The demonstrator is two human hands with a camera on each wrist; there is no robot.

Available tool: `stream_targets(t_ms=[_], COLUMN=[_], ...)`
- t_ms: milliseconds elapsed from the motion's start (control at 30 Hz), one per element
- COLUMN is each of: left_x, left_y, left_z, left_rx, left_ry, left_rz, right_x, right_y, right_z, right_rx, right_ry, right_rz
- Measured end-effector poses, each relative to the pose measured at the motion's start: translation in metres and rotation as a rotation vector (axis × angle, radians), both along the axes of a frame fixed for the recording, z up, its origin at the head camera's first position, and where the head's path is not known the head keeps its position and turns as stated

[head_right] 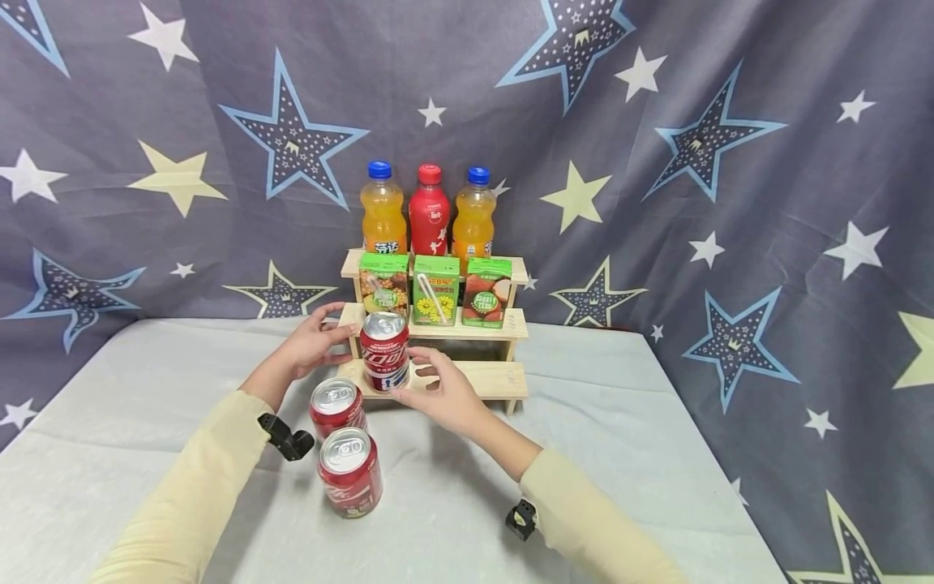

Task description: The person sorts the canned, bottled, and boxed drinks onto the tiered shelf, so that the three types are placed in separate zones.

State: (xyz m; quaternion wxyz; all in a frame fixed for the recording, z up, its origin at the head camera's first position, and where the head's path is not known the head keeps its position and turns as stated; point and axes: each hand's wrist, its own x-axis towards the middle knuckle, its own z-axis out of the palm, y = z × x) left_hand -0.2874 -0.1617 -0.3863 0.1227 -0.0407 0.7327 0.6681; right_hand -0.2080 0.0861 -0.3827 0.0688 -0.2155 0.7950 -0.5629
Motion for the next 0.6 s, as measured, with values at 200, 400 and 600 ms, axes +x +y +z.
stream_targets(t_ms=[200,400,600], left_x=[0.0,0.001,0.002], left_y=[0.001,0.001,0.001], left_z=[0.0,0.001,0.001], left_rx=[0.0,-0.008,-0.015], left_ry=[0.003,0.009,0.012], left_rz=[0.003,0.0,-0.003], right_x=[0.011,0.022,0.033], right_y=[0.007,0.01,0.004], right_z=[0.001,0.001,-0.007], right_rx=[0.059,0.129,0.15], right_ry=[0.019,0.057,-0.004], right_rz=[0.12,0.244,0.343])
